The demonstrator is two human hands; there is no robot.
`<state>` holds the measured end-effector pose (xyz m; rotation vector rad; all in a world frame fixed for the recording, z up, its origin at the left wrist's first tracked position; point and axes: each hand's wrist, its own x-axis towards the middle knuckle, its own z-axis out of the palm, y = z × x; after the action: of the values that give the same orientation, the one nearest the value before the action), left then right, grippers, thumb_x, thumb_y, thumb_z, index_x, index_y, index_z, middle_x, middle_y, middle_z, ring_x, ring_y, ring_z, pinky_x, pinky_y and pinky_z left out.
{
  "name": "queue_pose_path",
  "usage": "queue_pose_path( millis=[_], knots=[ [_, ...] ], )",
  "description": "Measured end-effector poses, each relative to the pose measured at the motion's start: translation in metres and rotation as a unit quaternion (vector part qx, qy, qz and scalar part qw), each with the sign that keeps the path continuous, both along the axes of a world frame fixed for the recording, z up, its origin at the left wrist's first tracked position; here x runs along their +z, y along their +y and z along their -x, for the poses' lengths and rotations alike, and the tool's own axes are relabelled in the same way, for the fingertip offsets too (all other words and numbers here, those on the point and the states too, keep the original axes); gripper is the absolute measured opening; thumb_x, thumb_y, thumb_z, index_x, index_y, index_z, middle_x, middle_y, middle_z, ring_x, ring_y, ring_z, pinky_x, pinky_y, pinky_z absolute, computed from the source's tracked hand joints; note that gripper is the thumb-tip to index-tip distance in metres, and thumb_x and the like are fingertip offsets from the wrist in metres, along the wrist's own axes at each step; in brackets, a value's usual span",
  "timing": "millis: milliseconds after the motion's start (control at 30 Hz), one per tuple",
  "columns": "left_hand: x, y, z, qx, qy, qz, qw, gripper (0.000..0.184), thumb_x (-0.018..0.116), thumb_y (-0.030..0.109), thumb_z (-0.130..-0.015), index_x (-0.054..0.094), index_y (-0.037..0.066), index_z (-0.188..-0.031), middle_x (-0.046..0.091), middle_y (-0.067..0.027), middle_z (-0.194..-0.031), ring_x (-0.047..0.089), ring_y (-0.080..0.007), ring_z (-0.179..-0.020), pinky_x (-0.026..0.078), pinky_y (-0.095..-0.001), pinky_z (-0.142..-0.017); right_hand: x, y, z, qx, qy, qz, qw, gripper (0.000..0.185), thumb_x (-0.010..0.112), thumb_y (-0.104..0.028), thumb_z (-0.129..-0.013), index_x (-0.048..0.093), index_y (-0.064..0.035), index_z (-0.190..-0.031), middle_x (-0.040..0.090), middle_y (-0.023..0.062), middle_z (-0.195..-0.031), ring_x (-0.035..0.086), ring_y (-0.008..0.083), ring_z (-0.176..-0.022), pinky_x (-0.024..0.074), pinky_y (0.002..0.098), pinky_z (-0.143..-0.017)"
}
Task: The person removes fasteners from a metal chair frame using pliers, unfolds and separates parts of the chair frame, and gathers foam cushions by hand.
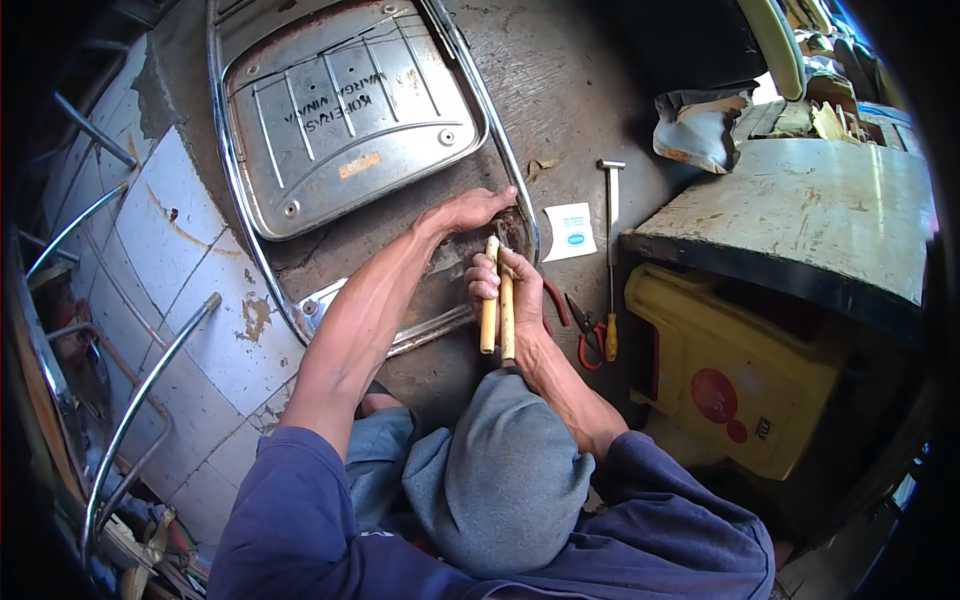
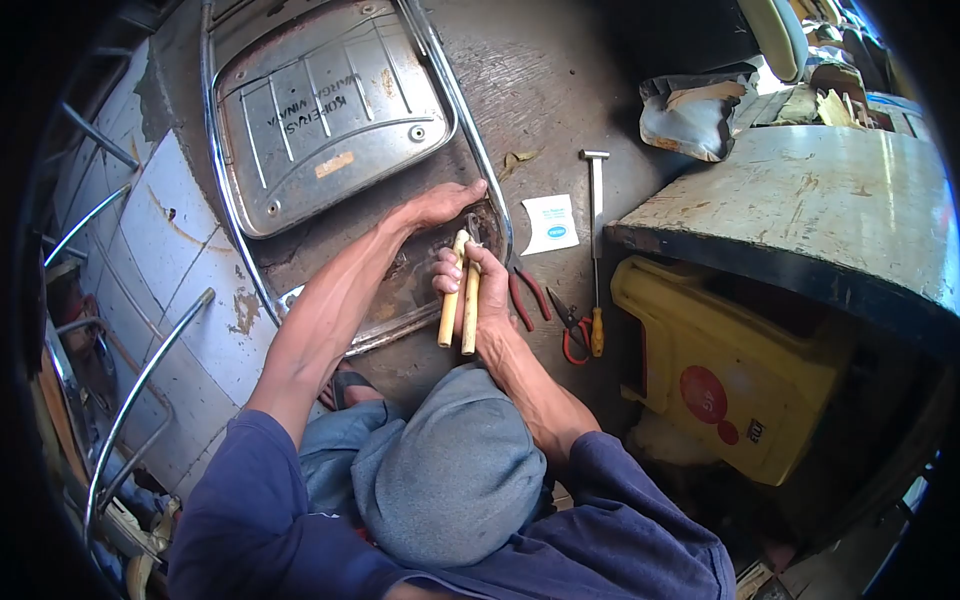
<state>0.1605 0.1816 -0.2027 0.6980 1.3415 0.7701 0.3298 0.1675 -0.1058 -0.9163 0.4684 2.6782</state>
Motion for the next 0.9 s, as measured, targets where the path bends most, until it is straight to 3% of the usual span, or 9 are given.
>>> queue_pose_path(
  millis=[67, 200, 300, 433, 533, 767, 800, 900],
  knots=[
    [0.007, -0.002, 0.002, 0.012, -0.014, -0.009, 1.000, 0.076, 0.039, 0.064, -0.099, 0.066, -0.005, -0.120, 0.064, -0.0201, -0.123, 0.055, -0.0247, -0.117, 0.040, -0.0384, -0.103, 0.008, 0.008, 0.000, 0.036, 0.011, 0.004, 0.999, 0.018, 0.056, -0.021, -0.100, 0.051, -0.0039, -0.100, 0.045, 0.0019, -0.077, 0.042, 0.0089, -0.061, 0.0382, 0.0224, -0.051],
    [0.000, -0.006, -0.002, 0.043, -0.017, -0.019, 0.999, 0.075, 0.041, 0.061, -0.100, 0.064, -0.006, -0.122, 0.064, -0.0198, -0.124, 0.054, -0.0243, -0.119, 0.039, -0.0374, -0.104, 0.022, 0.024, 0.000, 0.138, -0.061, -0.038, 0.988, 0.007, 0.049, -0.009, -0.100, 0.042, -0.0064, -0.098, 0.043, 0.0011, -0.075, 0.040, 0.0069, -0.057, 0.0360, 0.0197, -0.046],
    [0.005, -0.007, 0.000, 0.038, -0.046, -0.014, 0.998, 0.076, 0.042, 0.061, -0.100, 0.063, -0.007, -0.122, 0.064, -0.0195, -0.122, 0.054, -0.0233, -0.118, 0.039, -0.0368, -0.103, 0.033, 0.034, 0.008, 0.189, -0.118, -0.050, 0.974, 0.011, 0.046, -0.005, -0.098, 0.037, -0.0080, -0.094, 0.042, 0.0006, -0.075, 0.039, 0.0067, -0.057, 0.0368, 0.0204, -0.047],
    [0.000, -0.008, 0.000, 0.035, -0.046, -0.018, 0.998, 0.076, 0.044, 0.062, -0.099, 0.063, -0.008, -0.121, 0.064, -0.0190, -0.120, 0.056, -0.0220, -0.114, 0.041, -0.0359, -0.100, 0.030, 0.023, 0.020, 0.177, -0.174, -0.085, 0.965, 0.010, 0.047, -0.003, -0.097, 0.037, -0.0062, -0.094, 0.044, 0.0029, -0.074, 0.042, 0.0105, -0.057, 0.0398, 0.0246, -0.050],
    [-0.001, -0.006, 0.002, 0.039, -0.084, 0.000, 0.996, 0.071, 0.046, 0.060, -0.099, 0.067, -0.006, -0.114, 0.068, -0.0137, -0.108, 0.061, -0.0180, -0.095, 0.049, -0.0334, -0.086, 0.024, 0.006, 0.030, 0.140, -0.220, -0.116, 0.959, 0.009, 0.048, -0.003, -0.097, 0.039, -0.0041, -0.094, 0.045, 0.0047, -0.073, 0.045, 0.0123, -0.057, 0.0422, 0.0275, -0.050],
    [0.010, -0.008, 0.004, 0.051, -0.150, -0.003, 0.987, 0.068, 0.043, 0.058, -0.101, 0.066, -0.005, -0.115, 0.068, -0.0116, -0.107, 0.061, -0.0155, -0.094, 0.050, -0.0333, -0.086, 0.020, -0.022, 0.055, 0.144, -0.353, -0.234, 0.894, 0.007, 0.049, -0.004, -0.097, 0.046, 0.0023, -0.095, 0.049, 0.0074, -0.075, 0.051, 0.0156, -0.057, 0.0497, 0.0325, -0.049],
    [0.011, -0.009, 0.003, 0.072, -0.168, -0.006, 0.983, 0.067, 0.047, 0.061, -0.098, 0.070, -0.001, -0.108, 0.069, -0.0095, -0.095, 0.061, -0.0149, -0.083, 0.051, -0.0336, -0.076, 0.019, -0.023, 0.058, 0.141, -0.363, -0.239, 0.889, 0.008, 0.051, -0.004, -0.096, 0.047, 0.0026, -0.094, 0.049, 0.0076, -0.075, 0.052, 0.0163, -0.056, 0.0508, 0.0335, -0.048],
    [0.015, -0.009, 0.004, 0.041, -0.154, -0.015, 0.987, 0.073, 0.043, 0.066, -0.097, 0.070, -0.001, -0.110, 0.069, -0.0152, -0.105, 0.063, -0.0205, -0.095, 0.050, -0.0362, -0.086, 0.007, -0.033, 0.065, 0.133, -0.409, -0.288, 0.856, 0.010, 0.053, -0.005, -0.096, 0.048, 0.0023, -0.091, 0.050, 0.0076, -0.072, 0.054, 0.0174, -0.053, 0.0511, 0.0335, -0.045]
  ],
)
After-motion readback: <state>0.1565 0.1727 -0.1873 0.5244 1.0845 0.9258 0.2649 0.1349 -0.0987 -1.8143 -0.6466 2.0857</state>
